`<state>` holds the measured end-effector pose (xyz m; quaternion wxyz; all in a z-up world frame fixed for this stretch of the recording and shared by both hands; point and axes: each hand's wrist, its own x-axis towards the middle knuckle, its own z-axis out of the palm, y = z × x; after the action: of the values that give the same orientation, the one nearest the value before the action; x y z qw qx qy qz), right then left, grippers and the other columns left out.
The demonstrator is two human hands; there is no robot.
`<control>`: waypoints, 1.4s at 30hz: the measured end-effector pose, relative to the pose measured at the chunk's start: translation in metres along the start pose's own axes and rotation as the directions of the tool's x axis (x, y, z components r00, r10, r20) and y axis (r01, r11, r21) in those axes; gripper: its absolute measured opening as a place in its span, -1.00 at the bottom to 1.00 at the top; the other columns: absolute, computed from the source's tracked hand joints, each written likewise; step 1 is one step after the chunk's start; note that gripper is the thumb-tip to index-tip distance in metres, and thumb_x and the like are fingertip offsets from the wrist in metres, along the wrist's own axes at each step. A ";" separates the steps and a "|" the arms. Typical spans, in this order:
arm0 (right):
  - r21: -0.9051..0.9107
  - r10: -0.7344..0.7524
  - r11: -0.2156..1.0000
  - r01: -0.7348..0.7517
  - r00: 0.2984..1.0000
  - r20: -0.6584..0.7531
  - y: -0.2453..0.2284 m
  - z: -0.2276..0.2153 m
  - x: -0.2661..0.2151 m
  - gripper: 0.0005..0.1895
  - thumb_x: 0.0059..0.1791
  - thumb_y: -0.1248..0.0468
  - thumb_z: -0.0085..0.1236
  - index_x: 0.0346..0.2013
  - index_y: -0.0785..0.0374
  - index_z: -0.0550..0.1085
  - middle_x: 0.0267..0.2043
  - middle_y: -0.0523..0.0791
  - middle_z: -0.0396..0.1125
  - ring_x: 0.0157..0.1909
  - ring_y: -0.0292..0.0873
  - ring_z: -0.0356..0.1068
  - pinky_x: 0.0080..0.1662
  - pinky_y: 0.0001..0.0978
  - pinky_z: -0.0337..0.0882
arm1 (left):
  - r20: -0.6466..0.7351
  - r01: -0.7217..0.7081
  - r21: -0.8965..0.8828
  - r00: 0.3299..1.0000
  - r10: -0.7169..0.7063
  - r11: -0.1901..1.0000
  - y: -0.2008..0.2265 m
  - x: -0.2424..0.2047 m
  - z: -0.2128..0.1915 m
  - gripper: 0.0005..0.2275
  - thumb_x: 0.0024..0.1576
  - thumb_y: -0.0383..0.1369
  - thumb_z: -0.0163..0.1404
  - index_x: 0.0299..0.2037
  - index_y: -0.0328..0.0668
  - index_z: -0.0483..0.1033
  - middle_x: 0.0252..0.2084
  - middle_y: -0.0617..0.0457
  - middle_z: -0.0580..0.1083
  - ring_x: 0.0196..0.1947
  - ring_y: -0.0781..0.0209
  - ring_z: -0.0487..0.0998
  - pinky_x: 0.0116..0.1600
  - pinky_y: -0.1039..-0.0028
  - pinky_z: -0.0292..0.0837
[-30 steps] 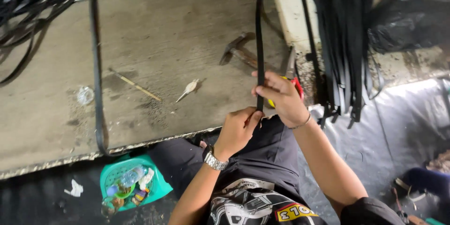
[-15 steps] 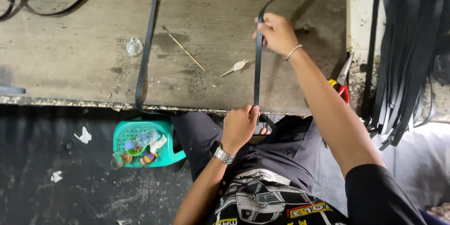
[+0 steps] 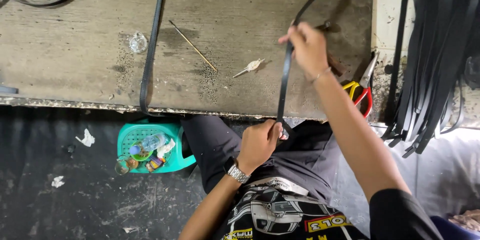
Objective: The person is hammering metal rivets into a long black leather strap on a workshop bench.
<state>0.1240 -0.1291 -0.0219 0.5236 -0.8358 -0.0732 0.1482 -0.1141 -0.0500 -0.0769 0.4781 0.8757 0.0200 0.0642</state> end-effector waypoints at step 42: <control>-0.530 -0.788 0.319 0.786 0.531 0.312 0.069 0.018 -0.052 -0.07 -0.06 -0.34 0.12 0.37 0.24 0.31 0.35 -0.05 0.29 0.38 -0.07 0.26 0.38 -0.14 0.16 | -0.232 -0.054 0.612 0.942 0.244 0.789 -0.005 0.093 -0.075 -0.78 0.20 -0.33 0.11 0.03 -0.13 0.54 -0.13 -0.16 0.51 -0.09 -0.16 0.56 -0.13 0.26 0.49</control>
<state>0.0673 -0.1589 -0.0822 0.2254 -0.8139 -0.5114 -0.1587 -0.0318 0.0245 -0.0323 0.1624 0.9601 0.0413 0.2238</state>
